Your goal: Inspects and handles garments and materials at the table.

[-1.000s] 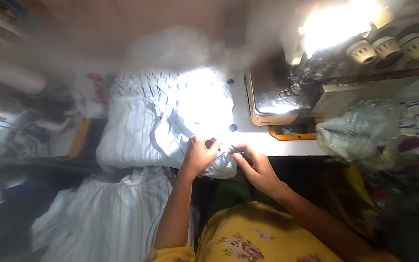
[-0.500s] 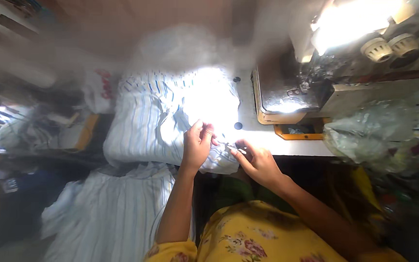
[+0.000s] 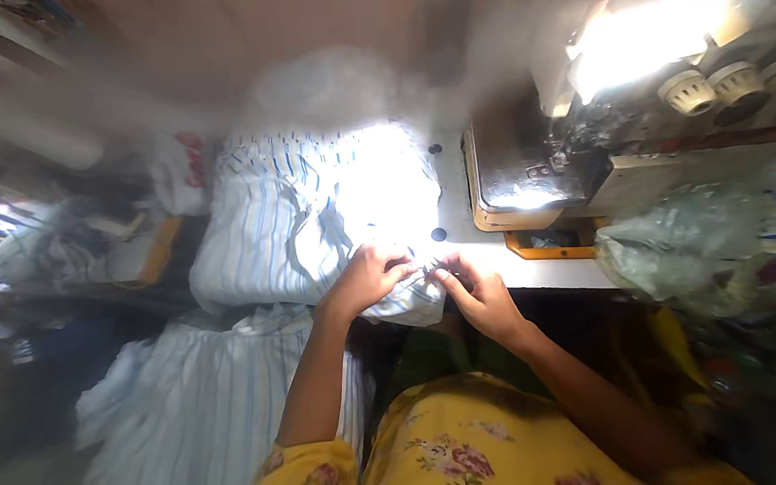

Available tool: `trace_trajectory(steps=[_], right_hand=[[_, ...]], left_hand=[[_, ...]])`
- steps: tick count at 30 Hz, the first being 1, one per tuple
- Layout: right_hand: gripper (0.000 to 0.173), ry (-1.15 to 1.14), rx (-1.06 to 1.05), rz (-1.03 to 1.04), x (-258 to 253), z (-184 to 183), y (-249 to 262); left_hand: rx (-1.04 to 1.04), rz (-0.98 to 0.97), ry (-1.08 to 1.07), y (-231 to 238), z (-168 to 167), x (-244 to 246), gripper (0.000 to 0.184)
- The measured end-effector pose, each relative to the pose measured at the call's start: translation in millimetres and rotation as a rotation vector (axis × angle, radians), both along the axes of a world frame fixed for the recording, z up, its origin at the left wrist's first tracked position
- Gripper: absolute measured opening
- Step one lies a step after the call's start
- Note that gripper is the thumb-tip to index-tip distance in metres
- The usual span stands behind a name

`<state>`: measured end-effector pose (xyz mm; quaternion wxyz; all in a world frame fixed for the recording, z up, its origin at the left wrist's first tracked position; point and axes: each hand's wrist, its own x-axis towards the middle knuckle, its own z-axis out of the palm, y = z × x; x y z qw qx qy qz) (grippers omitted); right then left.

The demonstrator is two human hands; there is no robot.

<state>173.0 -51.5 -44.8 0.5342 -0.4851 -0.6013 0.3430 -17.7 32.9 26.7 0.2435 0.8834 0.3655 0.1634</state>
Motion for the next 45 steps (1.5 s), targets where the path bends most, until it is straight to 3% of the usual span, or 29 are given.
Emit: trace_trajectory(steps=[3, 9, 16, 21, 26, 38, 45], right_hand=[[0.029, -0.093, -0.027, -0.002, 0.0, 2.1, -0.8], [0.035, -0.268, -0.112, 0.006, -2.7, 16.0, 2.1], [0.035, -0.393, -0.208, 0.062, -6.6, 38.6, 11.5], [0.032, -0.440, -0.129, 0.032, -6.3, 33.7, 12.6], [0.029, -0.479, 0.177, -0.140, -14.5, 32.6, 7.1], [0.027, -0.457, -0.040, 0.014, -32.0, 37.2, 24.0], [0.031, -0.348, 0.169, -0.045, -3.4, 21.3, 2.4]], left_hand=[[0.082, 0.040, -0.060, 3.2, -6.4, -1.2, 0.015], [0.041, 0.146, -0.035, -3.5, -3.2, 4.4, 0.019], [0.031, 0.124, -0.018, -3.2, -0.1, 5.1, 0.021], [0.168, 0.207, -0.188, -2.6, -6.9, 1.0, 0.017], [0.306, 0.263, -0.249, 1.7, -9.6, -1.9, 0.014], [0.305, 0.215, -0.362, 1.7, -8.6, -1.0, 0.016], [0.248, 0.208, -0.649, -0.8, 3.9, -15.2, 0.004]])
